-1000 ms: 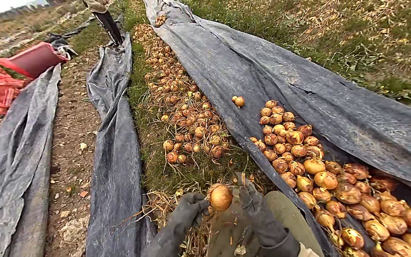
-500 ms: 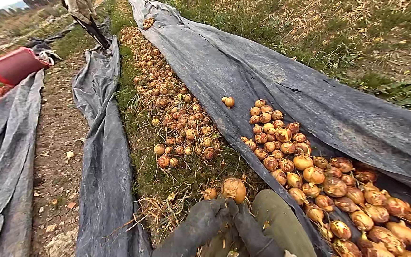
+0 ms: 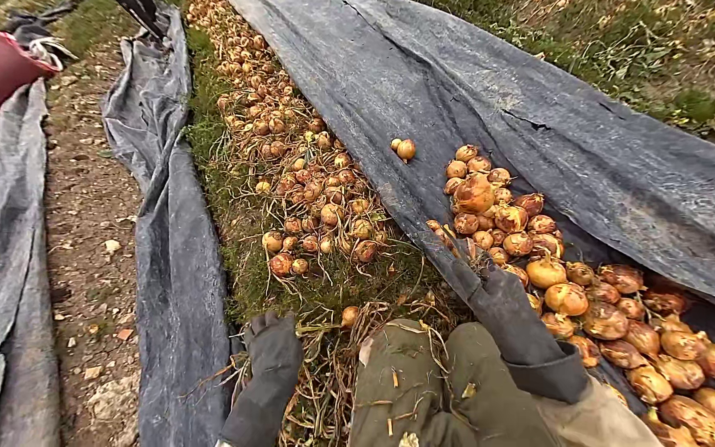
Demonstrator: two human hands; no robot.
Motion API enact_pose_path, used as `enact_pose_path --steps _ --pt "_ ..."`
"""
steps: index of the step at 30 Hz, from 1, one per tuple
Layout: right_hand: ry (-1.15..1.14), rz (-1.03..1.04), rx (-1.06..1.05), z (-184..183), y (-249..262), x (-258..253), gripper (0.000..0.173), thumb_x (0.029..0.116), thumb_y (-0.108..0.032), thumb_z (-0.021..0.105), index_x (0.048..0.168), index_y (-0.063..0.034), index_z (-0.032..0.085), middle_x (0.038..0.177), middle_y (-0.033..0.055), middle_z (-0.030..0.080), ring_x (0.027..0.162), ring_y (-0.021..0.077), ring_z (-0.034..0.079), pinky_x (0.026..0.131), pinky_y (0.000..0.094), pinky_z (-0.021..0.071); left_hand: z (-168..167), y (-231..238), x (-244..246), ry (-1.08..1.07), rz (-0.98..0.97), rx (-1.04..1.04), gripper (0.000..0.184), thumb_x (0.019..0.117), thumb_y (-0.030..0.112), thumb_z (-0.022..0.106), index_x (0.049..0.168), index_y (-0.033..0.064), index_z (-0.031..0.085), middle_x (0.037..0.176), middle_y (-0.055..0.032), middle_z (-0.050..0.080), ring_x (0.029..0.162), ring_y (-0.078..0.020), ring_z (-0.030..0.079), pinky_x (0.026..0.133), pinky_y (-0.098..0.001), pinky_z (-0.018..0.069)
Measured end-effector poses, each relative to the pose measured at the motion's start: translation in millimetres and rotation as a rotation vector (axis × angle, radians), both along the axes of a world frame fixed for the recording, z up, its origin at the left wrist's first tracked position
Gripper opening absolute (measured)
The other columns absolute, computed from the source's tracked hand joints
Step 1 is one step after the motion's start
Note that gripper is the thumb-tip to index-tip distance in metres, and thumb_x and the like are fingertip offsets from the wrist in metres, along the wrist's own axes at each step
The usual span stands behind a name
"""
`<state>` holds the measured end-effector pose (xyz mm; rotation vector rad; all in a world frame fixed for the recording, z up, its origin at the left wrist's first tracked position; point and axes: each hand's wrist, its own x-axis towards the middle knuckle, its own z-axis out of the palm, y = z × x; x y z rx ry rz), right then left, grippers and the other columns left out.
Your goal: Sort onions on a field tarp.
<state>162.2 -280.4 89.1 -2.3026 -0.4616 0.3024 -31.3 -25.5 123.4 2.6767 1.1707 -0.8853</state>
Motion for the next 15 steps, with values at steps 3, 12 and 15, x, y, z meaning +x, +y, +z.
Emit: enact_pose_path --steps 3,12,15 --pt "0.170 0.010 0.004 -22 2 -31 0.051 0.1019 -0.060 0.047 0.140 -0.0285 0.059 0.086 0.0084 0.068 0.063 0.0224 0.065 0.060 0.0471 0.0583 -124 11 5 -0.206 -0.192 -0.058 0.041 0.0991 0.028 0.057 0.138 0.0205 0.065 0.140 -0.0153 0.062 0.131 -0.0362 0.057 0.110 -0.0554 0.0460" --pt "0.452 0.124 -0.006 -41 -46 -113 0.060 0.1068 -0.055 0.034 0.140 -0.0133 0.061 0.113 0.0122 0.071 0.103 0.0228 0.069 0.094 0.0460 0.0542 -157 30 62 -0.079 -0.096 -0.221 0.075 0.0807 0.033 0.078 0.147 0.0119 0.050 0.141 -0.0185 0.059 0.121 -0.0394 0.063 0.095 -0.0620 0.0544" --pt "0.394 0.150 -0.005 -54 -33 -107 0.063 0.1044 -0.061 0.035 0.145 -0.0186 0.058 0.117 0.0121 0.071 0.105 0.0245 0.069 0.094 0.0488 0.0542 -105 29 35 -0.333 0.006 -0.305 0.084 0.0711 0.028 0.087 0.144 0.0179 0.047 0.124 -0.0146 0.068 0.110 -0.0338 0.069 0.092 -0.0591 0.0568"
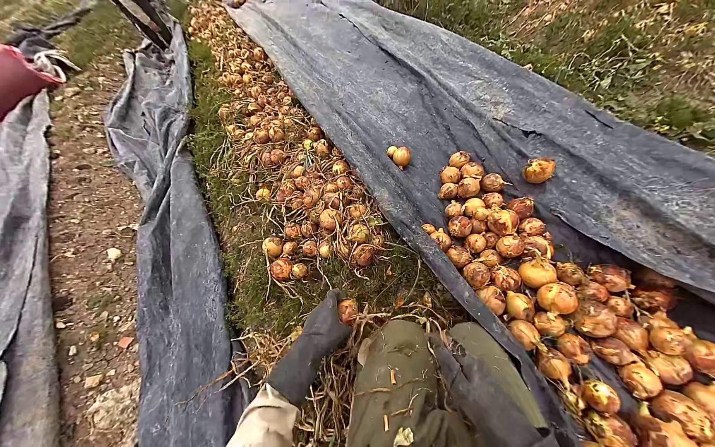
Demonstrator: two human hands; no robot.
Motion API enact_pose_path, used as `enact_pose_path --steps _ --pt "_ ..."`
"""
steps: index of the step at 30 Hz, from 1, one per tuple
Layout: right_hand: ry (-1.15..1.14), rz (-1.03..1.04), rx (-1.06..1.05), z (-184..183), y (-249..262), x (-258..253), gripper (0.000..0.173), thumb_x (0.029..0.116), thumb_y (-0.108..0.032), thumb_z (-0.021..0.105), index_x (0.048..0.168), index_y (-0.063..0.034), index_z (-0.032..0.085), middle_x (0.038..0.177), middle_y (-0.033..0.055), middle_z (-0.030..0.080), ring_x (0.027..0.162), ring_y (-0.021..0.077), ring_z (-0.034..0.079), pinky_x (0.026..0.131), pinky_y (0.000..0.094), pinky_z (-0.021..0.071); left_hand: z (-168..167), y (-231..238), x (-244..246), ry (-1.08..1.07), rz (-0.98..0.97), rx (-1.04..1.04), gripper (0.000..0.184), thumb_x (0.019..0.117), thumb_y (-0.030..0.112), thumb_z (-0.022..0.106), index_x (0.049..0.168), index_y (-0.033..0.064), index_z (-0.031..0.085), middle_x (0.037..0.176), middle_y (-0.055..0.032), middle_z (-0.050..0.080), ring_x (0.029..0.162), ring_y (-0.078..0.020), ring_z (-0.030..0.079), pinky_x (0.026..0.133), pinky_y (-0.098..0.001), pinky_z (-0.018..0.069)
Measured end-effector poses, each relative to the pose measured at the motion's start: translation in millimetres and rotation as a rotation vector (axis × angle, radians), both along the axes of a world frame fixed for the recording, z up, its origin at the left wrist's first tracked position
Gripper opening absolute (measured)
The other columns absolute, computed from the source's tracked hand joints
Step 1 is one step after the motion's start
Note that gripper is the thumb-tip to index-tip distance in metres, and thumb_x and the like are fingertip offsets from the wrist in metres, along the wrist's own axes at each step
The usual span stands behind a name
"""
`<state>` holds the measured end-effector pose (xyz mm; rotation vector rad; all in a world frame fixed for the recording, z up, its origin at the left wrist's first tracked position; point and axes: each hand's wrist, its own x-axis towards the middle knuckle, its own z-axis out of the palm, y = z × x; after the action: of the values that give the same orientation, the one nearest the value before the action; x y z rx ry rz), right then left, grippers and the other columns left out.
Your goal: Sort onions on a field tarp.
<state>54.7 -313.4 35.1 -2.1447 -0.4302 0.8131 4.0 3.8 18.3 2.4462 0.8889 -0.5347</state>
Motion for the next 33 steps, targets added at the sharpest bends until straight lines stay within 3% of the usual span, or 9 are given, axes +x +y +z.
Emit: enact_pose_path --steps 3,7,11,15,18,20,22,26,33 --pt "0.053 0.095 0.006 18 27 5 0.075 0.0969 -0.069 0.047 0.150 -0.0168 0.051 0.134 0.0134 0.065 0.125 0.0258 0.062 0.107 0.0476 0.0476 71 -41 -23 -0.173 0.030 -0.101 0.085 0.0657 0.033 0.094 0.138 0.0253 0.049 0.121 -0.0033 0.068 0.103 -0.0208 0.070 0.091 -0.0488 0.0598" --pt "0.118 -0.089 0.460 31 41 -13 0.063 0.0998 -0.061 0.045 0.132 -0.0089 0.060 0.099 0.0017 0.069 0.085 0.0102 0.068 0.076 0.0338 0.0589 117 -107 -41 -0.423 -0.200 -0.231 0.077 0.0695 0.017 0.089 0.139 0.0239 0.057 0.135 -0.0031 0.063 0.118 -0.0165 0.066 0.100 -0.0406 0.0580" --pt "0.114 -0.212 0.536 58 16 -8 0.049 0.1111 -0.035 0.032 0.133 -0.0043 0.064 0.123 0.0066 0.070 0.115 0.0058 0.063 0.104 0.0266 0.0482 131 -135 -28 -0.395 -0.328 -0.333 0.077 0.0802 0.020 0.085 0.150 0.0307 0.054 0.142 -0.0032 0.062 0.128 -0.0162 0.061 0.109 -0.0413 0.0520" --pt "-0.616 -0.256 0.292 20 -11 13 0.052 0.1030 -0.044 0.049 0.103 0.0007 0.075 0.087 0.0138 0.076 0.077 0.0256 0.076 0.069 0.0459 0.0615 122 -151 8 -0.005 -0.076 -0.722 0.065 0.0887 0.022 0.078 0.148 0.0173 0.053 0.120 -0.0088 0.070 0.091 -0.0180 0.072 0.080 -0.0381 0.0616" --pt "-0.435 -0.416 0.393 26 -41 42 0.050 0.1065 -0.034 0.047 0.125 0.0083 0.066 0.103 0.0151 0.076 0.087 0.0201 0.075 0.081 0.0370 0.0614 111 -157 46 0.068 0.007 -0.847 0.041 0.0954 0.021 0.073 0.133 0.0084 0.063 0.094 -0.0078 0.071 0.064 -0.0141 0.065 0.057 -0.0300 0.0561" --pt "-0.153 -0.493 0.463 -2 -59 63 0.053 0.1102 -0.042 0.035 0.129 0.0018 0.059 0.079 0.0064 0.064 0.058 0.0149 0.061 0.054 0.0349 0.0569 115 -154 77 0.033 -0.069 -0.744 0.021 0.1002 0.021 0.066 0.115 0.0077 0.070 0.079 -0.0036 0.067 0.051 -0.0098 0.056 0.048 -0.0261 0.0492" --pt "-0.020 -0.362 0.349 -28 -71 82 0.057 0.1091 -0.048 0.031 0.132 -0.0041 0.060 0.077 0.0070 0.061 0.058 0.0194 0.059 0.054 0.0404 0.0551 122 -152 105 -0.011 -0.185 -0.583 0.020 0.1012 0.022 0.060 0.112 0.0117 0.073 0.091 -0.0023 0.069 0.064 -0.0095 0.060 0.059 -0.0289 0.0534" --pt "-0.101 0.021 -0.011 -2 -41 113 0.066 0.1050 -0.055 0.039 0.135 -0.0017 0.063 0.141 0.0204 0.059 0.134 0.0316 0.055 0.115 0.0462 0.0398 133 -149 148 -0.041 -0.413 -0.229 0.036 0.1030 0.024 0.053 0.134 0.0154 0.070 0.128 -0.0073 0.072 0.118 -0.0210 0.068 0.106 -0.0447 0.0520" --pt "0.410 -0.296 0.349 37 40 152 0.048 0.1053 -0.039 0.047 0.130 0.0012 0.054 0.108 0.0058 0.065 0.087 0.0064 0.063 0.080 0.0259 0.0553 113 -119 178 0.378 -0.681 -0.248 0.038 0.1044 0.032 0.049 0.128 0.0098 0.070 0.124 -0.0192 0.071 0.117 -0.0417 0.066 0.095 -0.0652 0.0500"
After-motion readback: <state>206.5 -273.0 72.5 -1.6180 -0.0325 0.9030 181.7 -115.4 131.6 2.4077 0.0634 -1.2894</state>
